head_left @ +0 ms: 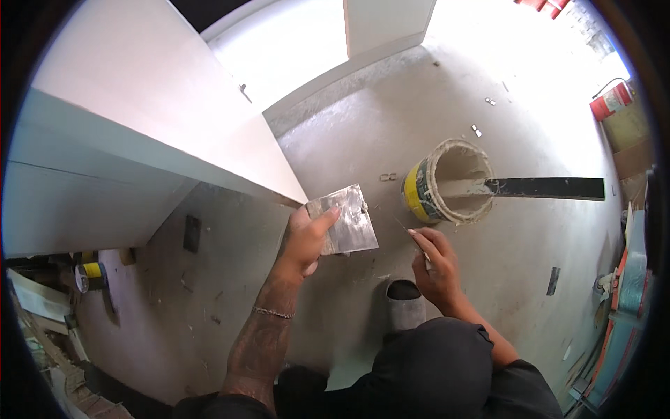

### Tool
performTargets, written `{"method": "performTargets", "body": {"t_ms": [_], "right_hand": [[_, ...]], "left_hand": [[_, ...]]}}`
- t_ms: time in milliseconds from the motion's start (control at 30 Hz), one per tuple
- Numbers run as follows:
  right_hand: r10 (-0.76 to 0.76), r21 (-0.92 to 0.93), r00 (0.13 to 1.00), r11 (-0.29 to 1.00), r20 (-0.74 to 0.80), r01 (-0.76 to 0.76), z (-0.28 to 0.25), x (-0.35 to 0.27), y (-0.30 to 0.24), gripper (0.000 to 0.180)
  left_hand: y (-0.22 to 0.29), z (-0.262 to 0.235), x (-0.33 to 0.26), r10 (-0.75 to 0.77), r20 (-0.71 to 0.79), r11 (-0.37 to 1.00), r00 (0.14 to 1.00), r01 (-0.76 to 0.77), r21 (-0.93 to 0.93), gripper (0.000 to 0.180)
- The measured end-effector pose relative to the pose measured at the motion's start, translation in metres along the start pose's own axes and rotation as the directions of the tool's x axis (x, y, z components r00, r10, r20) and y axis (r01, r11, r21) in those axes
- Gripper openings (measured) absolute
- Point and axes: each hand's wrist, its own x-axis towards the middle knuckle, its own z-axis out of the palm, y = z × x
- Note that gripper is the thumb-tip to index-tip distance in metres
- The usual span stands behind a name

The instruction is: Applying wood filler or putty to the edges and corners of a cabinet door using putty knives.

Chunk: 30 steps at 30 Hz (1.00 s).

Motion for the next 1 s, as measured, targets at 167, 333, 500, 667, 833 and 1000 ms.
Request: {"method": "performTargets", "body": {"t_ms": [167, 333, 500, 667, 833, 1000], "right_hand": [[-0.288, 0.02, 0.926, 0.956, 0.243, 0.292, 0.019, 0.019, -0.012, 0.046], [0.574, 0.405, 0.758, 0.642, 0.309, -0.651, 0.071, 0.019, 0.061, 0.027], [0.678, 0.779, 0.709, 0.334, 0.192, -0.531, 0.094, 0.012, 0.048, 0.017], [0.651, 0.578, 0.642, 0.361, 0.406, -0.732, 0.077, 0.021, 0.041, 0.024], [0.306, 0.379, 0.75, 0.715, 0.586, -0.588, 0.064, 0.015, 0.026, 0.039], [0.733, 0.544, 0.666, 0.505, 0.14, -0.67, 0.079, 0.039, 0.023, 0.033]], "left_hand": [[-0.01, -0.009, 0.005, 0.018, -0.012, 0.995, 1.0, -0.017, 0.102, 0.031], [-0.006, 0.001, 0.001, -0.079, 0.068, 0.777, 0.995, 0.019, 0.629, 0.03], [-0.046, 0.008, 0.003, 0.413, 0.06, 0.363, 0.909, -0.224, 0.904, 0.03], [-0.095, 0.032, 0.0, 0.604, 0.285, 0.338, 0.744, -0.563, 0.754, 0.039], [-0.092, 0.018, 0.016, 0.628, 0.176, 0.345, 0.758, -0.474, 0.81, 0.041], [-0.089, 0.015, 0.016, 0.636, 0.24, 0.276, 0.733, -0.506, 0.817, 0.042]]}}
